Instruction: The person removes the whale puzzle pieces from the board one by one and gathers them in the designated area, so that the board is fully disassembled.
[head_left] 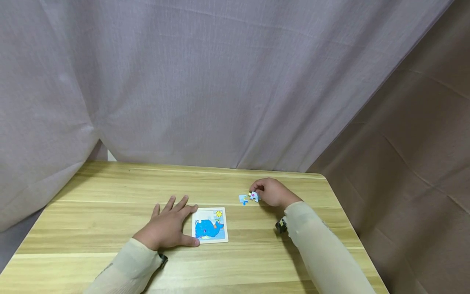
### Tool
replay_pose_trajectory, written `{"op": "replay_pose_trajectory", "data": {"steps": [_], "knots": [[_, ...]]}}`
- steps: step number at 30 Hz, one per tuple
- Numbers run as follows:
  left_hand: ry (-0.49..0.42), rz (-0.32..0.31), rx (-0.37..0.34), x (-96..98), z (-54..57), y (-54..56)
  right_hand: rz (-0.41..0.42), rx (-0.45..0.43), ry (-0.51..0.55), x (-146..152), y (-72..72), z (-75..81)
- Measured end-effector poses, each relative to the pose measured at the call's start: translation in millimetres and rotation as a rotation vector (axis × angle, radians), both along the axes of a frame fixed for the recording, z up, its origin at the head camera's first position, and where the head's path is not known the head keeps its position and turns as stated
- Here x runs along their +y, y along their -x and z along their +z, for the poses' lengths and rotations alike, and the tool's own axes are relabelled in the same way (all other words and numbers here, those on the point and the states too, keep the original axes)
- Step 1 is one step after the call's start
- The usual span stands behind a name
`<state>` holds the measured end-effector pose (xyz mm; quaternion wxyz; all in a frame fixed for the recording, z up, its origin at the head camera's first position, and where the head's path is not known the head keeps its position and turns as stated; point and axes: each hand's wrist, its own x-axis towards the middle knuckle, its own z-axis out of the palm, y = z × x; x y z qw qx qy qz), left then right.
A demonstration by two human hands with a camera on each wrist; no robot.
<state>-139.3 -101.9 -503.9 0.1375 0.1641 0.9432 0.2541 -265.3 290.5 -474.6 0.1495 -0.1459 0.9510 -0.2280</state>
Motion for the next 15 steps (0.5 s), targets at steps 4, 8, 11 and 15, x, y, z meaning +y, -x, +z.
{"op": "replay_pose_trajectory", "data": {"steps": [4, 8, 11, 15], "knots": [[-0.001, -0.004, -0.003, 1.0, 0.4, 0.5, -0.011, 0.0, -0.01, 0.2, 1.0, -0.1], [-0.002, -0.007, -0.001, 1.2, 1.9, 0.0, -0.007, 0.012, -0.024, -0.1, 2.2, -0.1], [-0.004, -0.006, -0.004, 0.7, 4.0, -1.2, -0.004, 0.014, -0.029, -0.2, 3.7, -1.3], [-0.007, -0.006, -0.01, 0.7, 5.2, -2.3, -0.003, 0.014, -0.035, -0.3, 5.6, -3.3]]}}
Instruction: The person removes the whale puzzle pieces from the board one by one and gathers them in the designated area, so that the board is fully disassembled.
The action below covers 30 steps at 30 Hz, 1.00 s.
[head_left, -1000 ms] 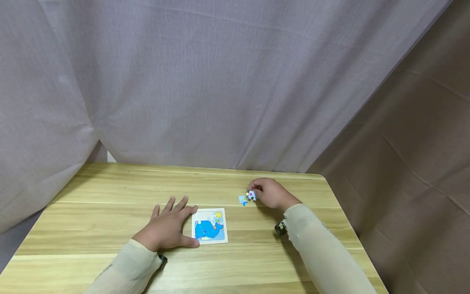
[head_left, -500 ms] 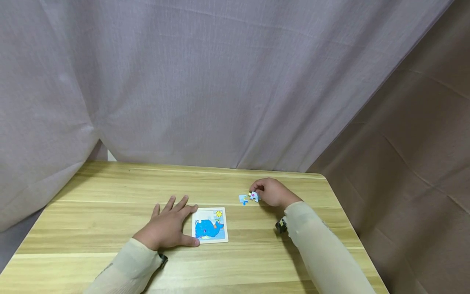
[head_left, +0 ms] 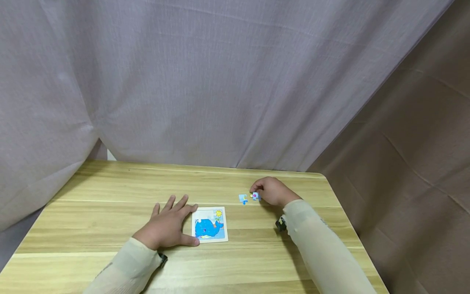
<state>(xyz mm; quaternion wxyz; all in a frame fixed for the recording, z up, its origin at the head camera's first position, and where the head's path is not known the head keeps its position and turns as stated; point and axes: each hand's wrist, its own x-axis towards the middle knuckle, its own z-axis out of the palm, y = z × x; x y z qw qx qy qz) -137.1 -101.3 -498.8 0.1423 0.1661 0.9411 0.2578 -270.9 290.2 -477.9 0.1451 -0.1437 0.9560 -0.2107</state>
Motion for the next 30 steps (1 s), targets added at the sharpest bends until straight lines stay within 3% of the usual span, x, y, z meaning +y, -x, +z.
{"op": "replay_pose_trajectory", "data": {"steps": [24, 30], "knots": [[0.011, 0.002, 0.009, -1.2, -4.0, 1.9, 0.023, 0.084, -0.045, 1.5, 2.7, -4.4], [0.005, -0.005, 0.005, -0.8, -3.2, 2.4, 0.01, 0.064, -0.035, 0.9, 0.4, 2.9]]}}
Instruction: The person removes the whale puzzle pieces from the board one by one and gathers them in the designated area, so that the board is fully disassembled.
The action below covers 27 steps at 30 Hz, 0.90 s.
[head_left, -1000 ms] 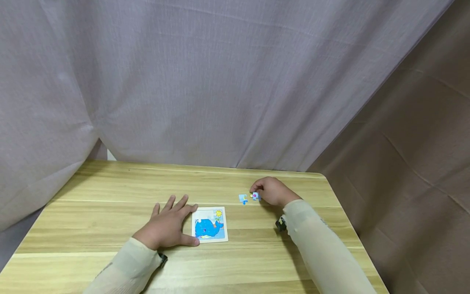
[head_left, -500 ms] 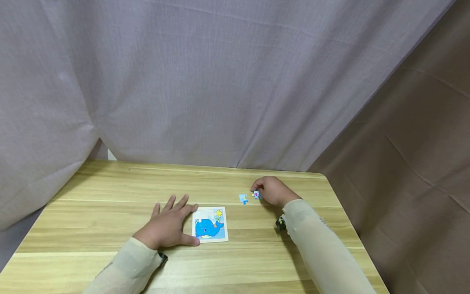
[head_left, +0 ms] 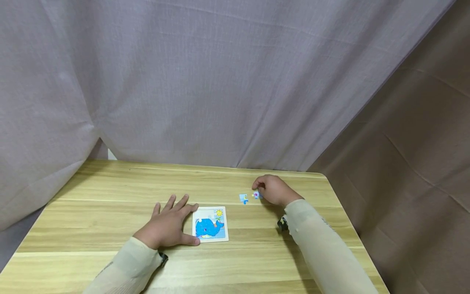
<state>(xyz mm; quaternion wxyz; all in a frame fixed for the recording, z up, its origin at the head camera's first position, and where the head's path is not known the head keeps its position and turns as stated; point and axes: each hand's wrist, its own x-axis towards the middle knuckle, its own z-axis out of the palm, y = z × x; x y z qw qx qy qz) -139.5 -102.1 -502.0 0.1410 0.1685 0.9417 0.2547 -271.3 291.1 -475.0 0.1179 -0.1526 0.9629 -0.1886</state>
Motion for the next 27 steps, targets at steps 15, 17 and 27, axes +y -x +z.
{"op": "replay_pose_trajectory", "data": {"steps": [15, 17, 27], "knots": [[0.0, 0.004, -0.003, -0.6, -0.3, -0.2, 0.077, 0.091, 0.077, -17, -11.8, 32.3], [-0.002, 0.003, -0.004, -0.3, 0.2, -0.3, 0.106, 0.111, 0.083, -23, -14.6, 35.1], [-0.005, 0.007, -0.005, -0.3, -0.2, -0.5, 0.176, 0.103, 0.112, -55, -34.6, 40.2]]}}
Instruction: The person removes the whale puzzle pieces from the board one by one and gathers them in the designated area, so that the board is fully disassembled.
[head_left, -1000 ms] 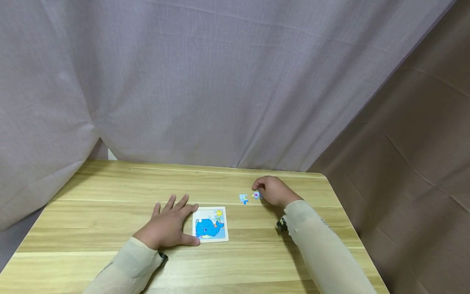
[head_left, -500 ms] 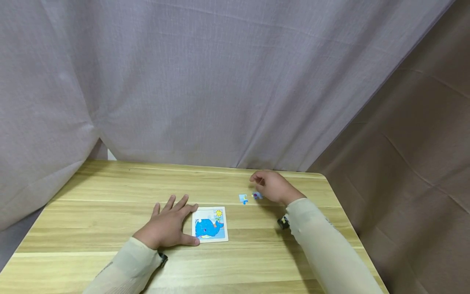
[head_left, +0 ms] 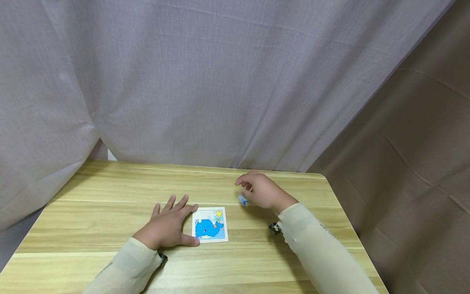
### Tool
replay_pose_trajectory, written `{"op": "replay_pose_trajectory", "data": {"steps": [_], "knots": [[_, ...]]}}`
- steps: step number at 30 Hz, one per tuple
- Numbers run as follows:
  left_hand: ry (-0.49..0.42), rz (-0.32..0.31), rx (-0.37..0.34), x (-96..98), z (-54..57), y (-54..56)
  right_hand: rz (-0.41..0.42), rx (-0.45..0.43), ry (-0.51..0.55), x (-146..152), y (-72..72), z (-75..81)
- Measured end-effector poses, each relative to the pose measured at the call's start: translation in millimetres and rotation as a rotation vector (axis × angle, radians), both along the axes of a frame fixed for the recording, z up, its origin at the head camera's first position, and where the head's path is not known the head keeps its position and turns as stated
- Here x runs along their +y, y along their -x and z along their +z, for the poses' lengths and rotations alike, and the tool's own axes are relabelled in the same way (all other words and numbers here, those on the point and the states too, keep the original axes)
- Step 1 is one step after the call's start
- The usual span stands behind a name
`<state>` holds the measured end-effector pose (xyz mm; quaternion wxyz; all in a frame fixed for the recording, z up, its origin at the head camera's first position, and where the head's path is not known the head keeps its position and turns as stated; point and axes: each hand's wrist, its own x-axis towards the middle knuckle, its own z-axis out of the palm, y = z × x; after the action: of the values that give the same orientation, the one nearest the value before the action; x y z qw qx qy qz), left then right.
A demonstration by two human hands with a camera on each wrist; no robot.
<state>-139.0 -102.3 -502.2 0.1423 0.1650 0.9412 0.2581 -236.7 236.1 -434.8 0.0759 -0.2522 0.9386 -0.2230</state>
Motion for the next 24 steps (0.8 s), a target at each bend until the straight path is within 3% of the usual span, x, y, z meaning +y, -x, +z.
{"op": "replay_pose_trajectory", "data": {"steps": [8, 24], "knots": [[0.007, 0.005, 0.002, 0.0, -0.5, -0.3, 0.099, 0.032, -0.031, -20, -12.7, -7.4], [0.017, -0.001, 0.012, -0.4, -2.5, 1.1, 0.2, -0.026, -0.103, -45, -30.0, -26.0]]}}
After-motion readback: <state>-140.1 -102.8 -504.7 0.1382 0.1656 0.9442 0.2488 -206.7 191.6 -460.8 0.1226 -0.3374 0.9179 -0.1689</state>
